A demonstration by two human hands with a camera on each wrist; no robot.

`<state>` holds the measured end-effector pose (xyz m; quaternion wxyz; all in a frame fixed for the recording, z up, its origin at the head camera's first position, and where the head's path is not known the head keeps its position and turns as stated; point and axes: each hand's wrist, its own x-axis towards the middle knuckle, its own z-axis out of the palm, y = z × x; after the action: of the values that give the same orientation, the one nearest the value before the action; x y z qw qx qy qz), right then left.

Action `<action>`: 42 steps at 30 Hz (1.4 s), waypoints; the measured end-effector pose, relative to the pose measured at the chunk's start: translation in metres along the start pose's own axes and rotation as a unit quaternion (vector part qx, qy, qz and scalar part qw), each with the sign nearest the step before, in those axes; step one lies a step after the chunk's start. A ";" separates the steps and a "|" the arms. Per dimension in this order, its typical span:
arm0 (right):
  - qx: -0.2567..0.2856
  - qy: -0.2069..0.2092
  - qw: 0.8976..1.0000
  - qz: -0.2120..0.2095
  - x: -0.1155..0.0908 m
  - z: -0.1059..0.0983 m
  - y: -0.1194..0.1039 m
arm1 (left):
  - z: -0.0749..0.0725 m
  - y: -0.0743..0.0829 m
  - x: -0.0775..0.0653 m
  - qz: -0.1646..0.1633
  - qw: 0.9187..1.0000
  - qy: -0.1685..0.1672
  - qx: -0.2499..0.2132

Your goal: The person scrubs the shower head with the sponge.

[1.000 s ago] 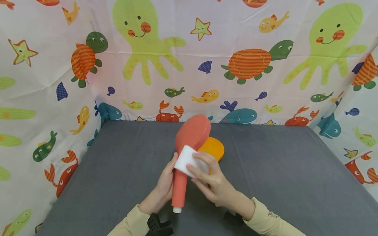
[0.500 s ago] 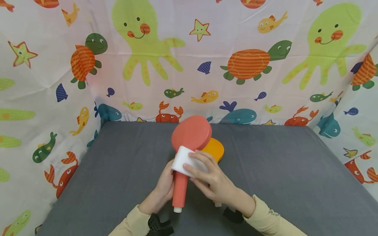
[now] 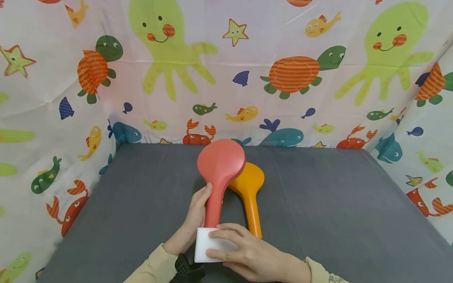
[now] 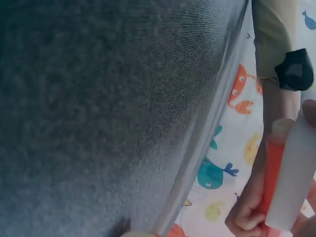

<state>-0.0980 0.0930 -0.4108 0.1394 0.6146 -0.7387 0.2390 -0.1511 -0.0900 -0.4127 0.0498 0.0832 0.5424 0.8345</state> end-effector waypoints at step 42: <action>-0.247 -0.028 0.841 0.481 -0.048 -0.013 0.025 | -0.068 -0.001 0.005 -0.083 0.913 0.136 0.376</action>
<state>-0.1131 0.1440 -0.4282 0.1329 0.1337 -0.9797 0.0682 -0.1687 -0.1498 -0.4401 0.0102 -0.0636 0.8225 0.5650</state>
